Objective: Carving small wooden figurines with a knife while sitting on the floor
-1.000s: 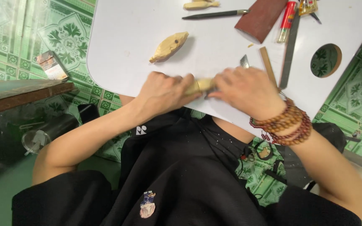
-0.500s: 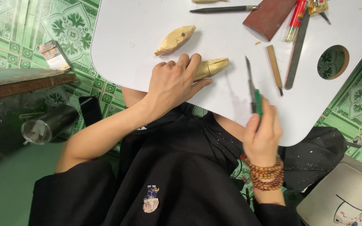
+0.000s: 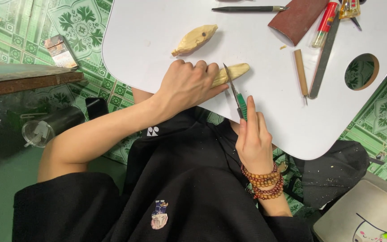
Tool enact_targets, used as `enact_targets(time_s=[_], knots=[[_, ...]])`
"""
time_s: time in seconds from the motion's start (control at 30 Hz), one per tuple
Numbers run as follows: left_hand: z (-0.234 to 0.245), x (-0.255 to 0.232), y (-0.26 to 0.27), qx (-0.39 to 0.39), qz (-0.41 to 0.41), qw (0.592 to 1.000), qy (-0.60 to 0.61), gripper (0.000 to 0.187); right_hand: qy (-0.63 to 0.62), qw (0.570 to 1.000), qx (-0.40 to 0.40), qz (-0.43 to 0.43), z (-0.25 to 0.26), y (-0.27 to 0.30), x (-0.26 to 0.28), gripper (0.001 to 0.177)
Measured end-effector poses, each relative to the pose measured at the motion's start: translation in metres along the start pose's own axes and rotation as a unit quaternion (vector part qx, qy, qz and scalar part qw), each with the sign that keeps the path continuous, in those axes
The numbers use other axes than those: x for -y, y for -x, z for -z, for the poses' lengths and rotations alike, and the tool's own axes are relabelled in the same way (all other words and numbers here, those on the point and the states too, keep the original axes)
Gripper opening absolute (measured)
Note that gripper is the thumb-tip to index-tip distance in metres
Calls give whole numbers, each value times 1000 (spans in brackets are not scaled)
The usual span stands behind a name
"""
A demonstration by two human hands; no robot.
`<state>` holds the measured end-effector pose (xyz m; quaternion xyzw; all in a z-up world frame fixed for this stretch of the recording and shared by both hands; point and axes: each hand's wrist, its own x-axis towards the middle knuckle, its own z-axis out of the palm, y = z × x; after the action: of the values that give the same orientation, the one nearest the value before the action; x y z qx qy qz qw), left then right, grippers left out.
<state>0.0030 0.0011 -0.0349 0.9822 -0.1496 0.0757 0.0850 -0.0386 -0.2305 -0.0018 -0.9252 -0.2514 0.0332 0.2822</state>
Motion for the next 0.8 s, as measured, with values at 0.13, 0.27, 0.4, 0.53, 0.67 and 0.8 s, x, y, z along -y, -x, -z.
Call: enact_targets(time_s=[0.13,0.27,0.4,0.53,0.67,0.8], knots=[[-11,1,-1,5,-11,1000,11,47,50,999,10,-11,-3,4,7,48],[-20,12,1,-17,-70,997,14,46,39,999,25,-22,-5,2,5,48],[-24,15,0,-22,-86,996,7,46,60,998,21,-18,-5,-7,10,48],[-24,15,1,-31,-106,994,7,46,47,998,26,-20,-9,-11,10,46],[-21,15,-2,-56,-122,991,-9,45,74,997,0,-6,-15,-11,5,45],[-23,12,-2,-67,-102,992,-20,46,27,1000,4,-12,-12,-9,0,44]])
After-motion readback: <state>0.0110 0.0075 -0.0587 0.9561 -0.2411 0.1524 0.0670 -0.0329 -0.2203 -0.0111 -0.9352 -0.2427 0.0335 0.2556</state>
